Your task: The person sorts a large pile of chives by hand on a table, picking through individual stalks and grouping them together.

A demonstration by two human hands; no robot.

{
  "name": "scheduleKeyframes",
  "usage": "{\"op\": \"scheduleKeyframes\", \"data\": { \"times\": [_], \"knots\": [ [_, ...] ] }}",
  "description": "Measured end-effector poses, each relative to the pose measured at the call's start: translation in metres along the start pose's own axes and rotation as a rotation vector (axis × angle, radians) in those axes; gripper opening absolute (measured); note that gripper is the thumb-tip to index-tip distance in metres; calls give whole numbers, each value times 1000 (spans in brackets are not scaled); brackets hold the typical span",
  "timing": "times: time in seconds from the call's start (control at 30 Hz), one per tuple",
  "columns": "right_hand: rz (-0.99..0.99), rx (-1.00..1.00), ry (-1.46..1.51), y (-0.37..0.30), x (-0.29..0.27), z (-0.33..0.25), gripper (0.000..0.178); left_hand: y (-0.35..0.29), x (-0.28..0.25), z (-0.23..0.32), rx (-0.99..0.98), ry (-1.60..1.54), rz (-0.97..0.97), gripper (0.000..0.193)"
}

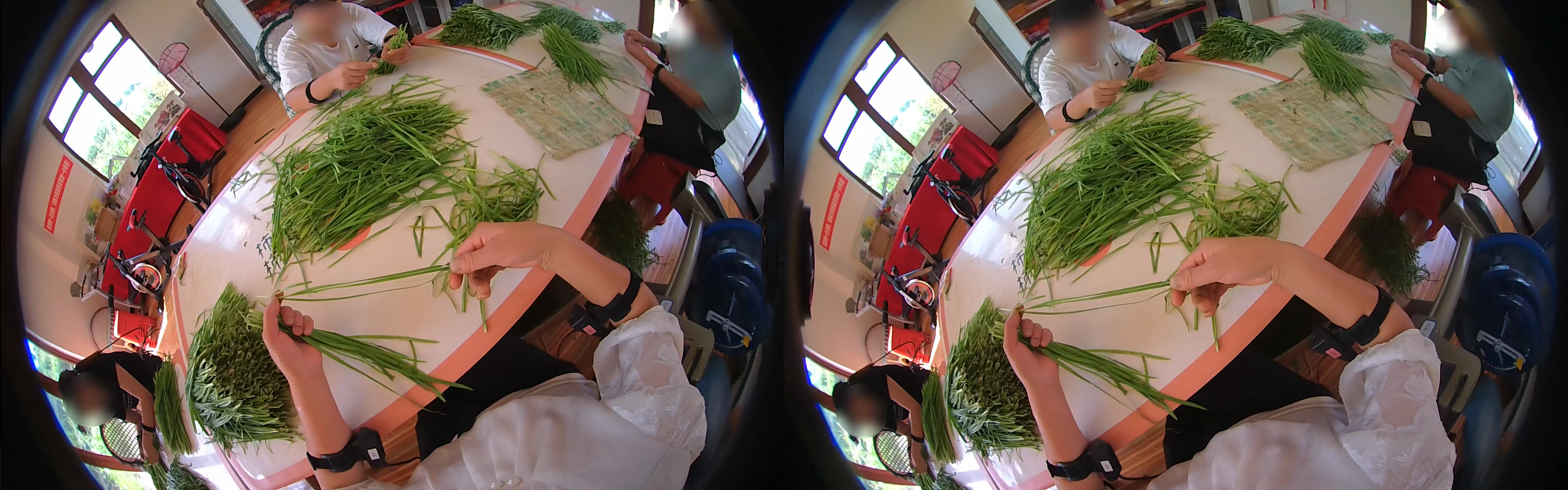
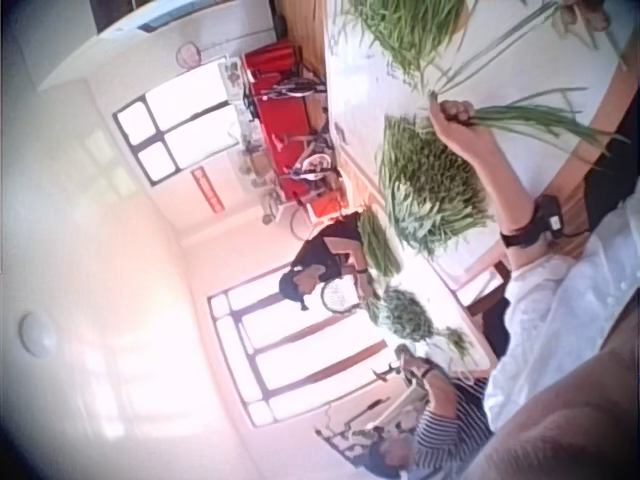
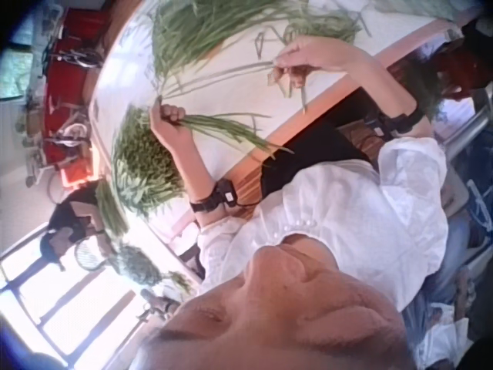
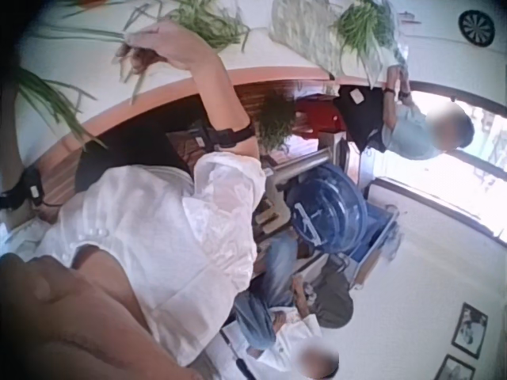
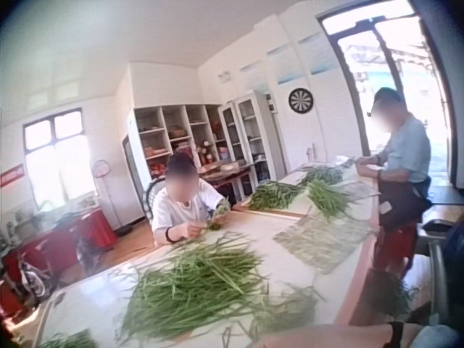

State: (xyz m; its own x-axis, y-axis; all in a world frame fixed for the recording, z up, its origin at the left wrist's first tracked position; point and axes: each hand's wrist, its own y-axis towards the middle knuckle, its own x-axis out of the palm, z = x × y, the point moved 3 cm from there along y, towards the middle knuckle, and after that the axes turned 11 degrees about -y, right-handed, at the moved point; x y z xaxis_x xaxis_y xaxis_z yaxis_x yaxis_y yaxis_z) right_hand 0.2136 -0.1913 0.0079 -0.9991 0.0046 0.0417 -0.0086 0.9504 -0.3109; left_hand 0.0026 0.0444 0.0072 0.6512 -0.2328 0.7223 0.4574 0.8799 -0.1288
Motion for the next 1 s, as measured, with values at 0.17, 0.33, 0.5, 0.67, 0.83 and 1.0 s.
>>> {"op": "scheduleKeyframes", "data": {
  "times": [0.17,0.33,0.5,0.67,0.83,1.0],
  "knots": [
    [97,19,-33,-20,-4,6,32,0,1,-2,12,14,18,10],
    [231,50,-101,-40,-15,16,32,5,-4,-2,-7,-4,-9,11],
    [653,8,-595,-64,-26,8,27,2,-4,1,-47,-36,-62,9],
    [884,-208,-749,-27,9,-22,35,-2,3,-2,-76,-7,-103,9],
    [885,-683,-1051,49,75,-49,40,-10,13,-1,-111,82,-189,9],
    [717,-607,-981,91,98,-53,26,-18,22,-2,-143,119,-248,17]
  ]
}}
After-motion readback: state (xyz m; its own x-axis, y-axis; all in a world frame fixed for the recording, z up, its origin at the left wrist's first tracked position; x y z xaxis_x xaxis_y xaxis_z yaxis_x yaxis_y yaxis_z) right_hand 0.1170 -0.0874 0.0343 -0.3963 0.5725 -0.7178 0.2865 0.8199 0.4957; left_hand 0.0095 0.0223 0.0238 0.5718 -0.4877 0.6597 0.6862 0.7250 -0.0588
